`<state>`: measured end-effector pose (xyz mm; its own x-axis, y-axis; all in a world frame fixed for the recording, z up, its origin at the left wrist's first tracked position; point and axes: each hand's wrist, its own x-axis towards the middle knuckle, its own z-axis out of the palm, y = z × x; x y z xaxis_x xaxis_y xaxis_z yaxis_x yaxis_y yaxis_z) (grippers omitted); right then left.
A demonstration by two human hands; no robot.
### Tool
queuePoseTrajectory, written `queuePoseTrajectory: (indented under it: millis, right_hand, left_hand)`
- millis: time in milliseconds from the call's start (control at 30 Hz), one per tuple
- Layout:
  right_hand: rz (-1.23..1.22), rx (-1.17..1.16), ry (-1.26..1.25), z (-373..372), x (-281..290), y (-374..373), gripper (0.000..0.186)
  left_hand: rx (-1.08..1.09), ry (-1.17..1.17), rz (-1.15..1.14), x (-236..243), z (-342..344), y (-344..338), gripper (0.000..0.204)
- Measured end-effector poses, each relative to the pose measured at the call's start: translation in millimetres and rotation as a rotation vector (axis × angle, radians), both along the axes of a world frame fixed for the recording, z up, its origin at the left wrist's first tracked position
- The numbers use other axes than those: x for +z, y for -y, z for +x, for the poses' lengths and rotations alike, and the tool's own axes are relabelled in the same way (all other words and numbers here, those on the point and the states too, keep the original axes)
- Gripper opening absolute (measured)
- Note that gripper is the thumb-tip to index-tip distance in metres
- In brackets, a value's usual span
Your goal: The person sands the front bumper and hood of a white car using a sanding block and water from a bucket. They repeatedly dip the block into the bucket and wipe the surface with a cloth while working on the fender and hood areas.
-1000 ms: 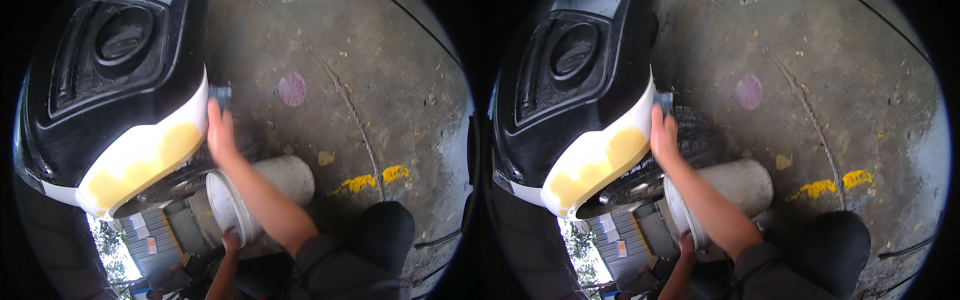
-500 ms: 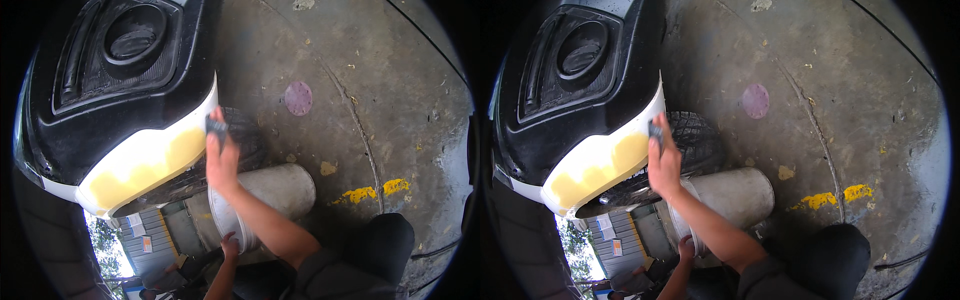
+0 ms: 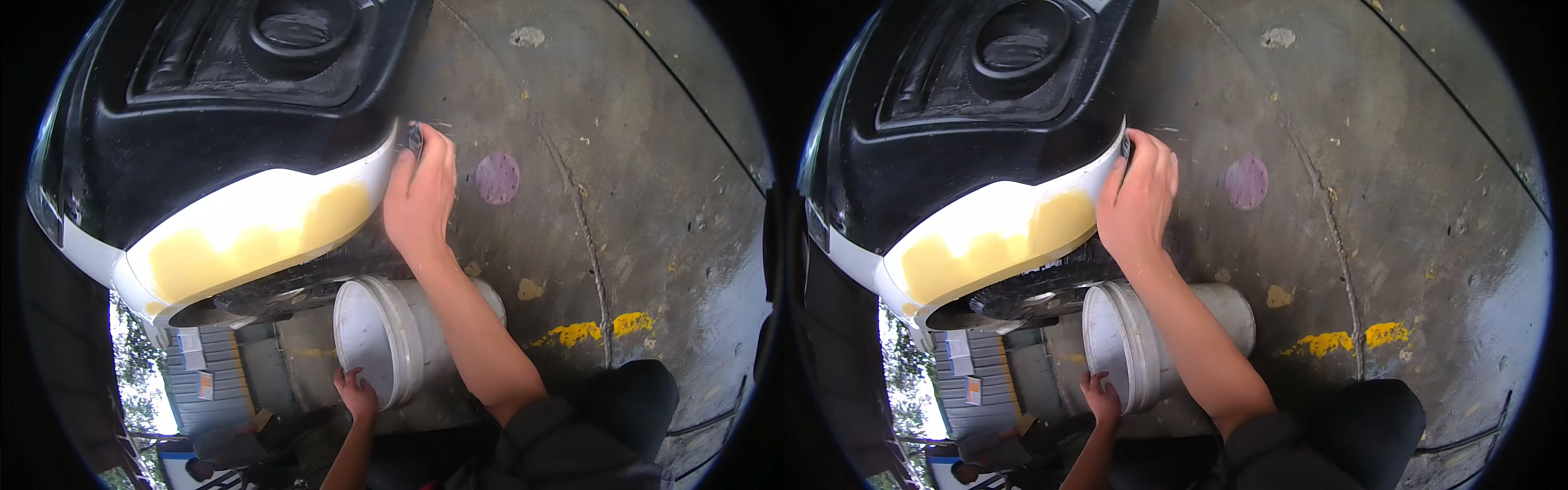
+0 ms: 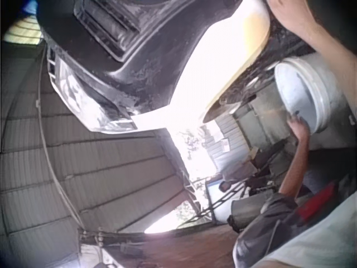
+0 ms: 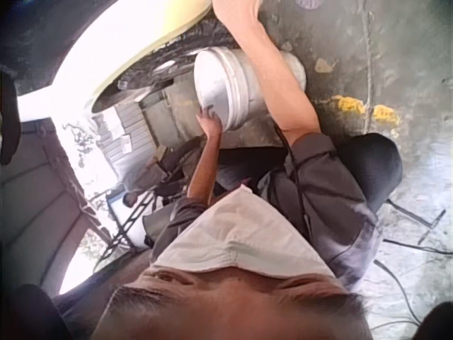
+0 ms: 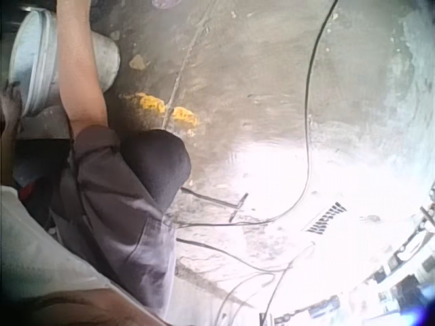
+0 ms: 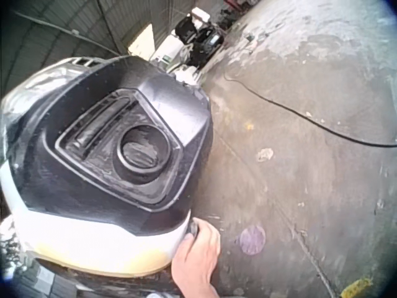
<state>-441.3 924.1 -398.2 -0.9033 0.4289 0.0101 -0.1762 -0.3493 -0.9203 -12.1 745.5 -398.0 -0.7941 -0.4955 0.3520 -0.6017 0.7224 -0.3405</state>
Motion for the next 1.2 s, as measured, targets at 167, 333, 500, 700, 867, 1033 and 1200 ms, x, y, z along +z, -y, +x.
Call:
queuePoseTrajectory:
  millis: [167,333,500,700,867,1033,1200]
  right_hand:
    - [0.238,0.049,-0.201,18,12,3,0.041]
    - [0.232,-0.04,-0.332,17,12,5,0.04]
    - [0.208,-0.054,-0.462,12,3,2,0.034]
    - [0.324,-0.195,-0.503,27,55,9,0.023]
    - [0.329,-0.216,-0.391,8,20,7,0.027]
    - [0.335,-0.148,-0.496,24,52,11,0.033]
    - [0.317,-0.213,-0.394,17,38,10,0.032]
  left_hand:
    - [0.186,-0.065,0.72,3,4,8,0.017]
    - [0.262,-0.128,0.959,-2,1,12,0.013]
    - [0.234,-0.188,0.996,-8,3,14,0.013]
    - [0.287,-0.311,1.048,-6,0,5,0.012]
    - [0.25,-0.322,1.018,-3,-6,3,0.012]
    - [0.269,-0.313,1.029,-5,4,0,0.013]
    - [0.241,-0.339,1.02,-4,-5,2,0.012]
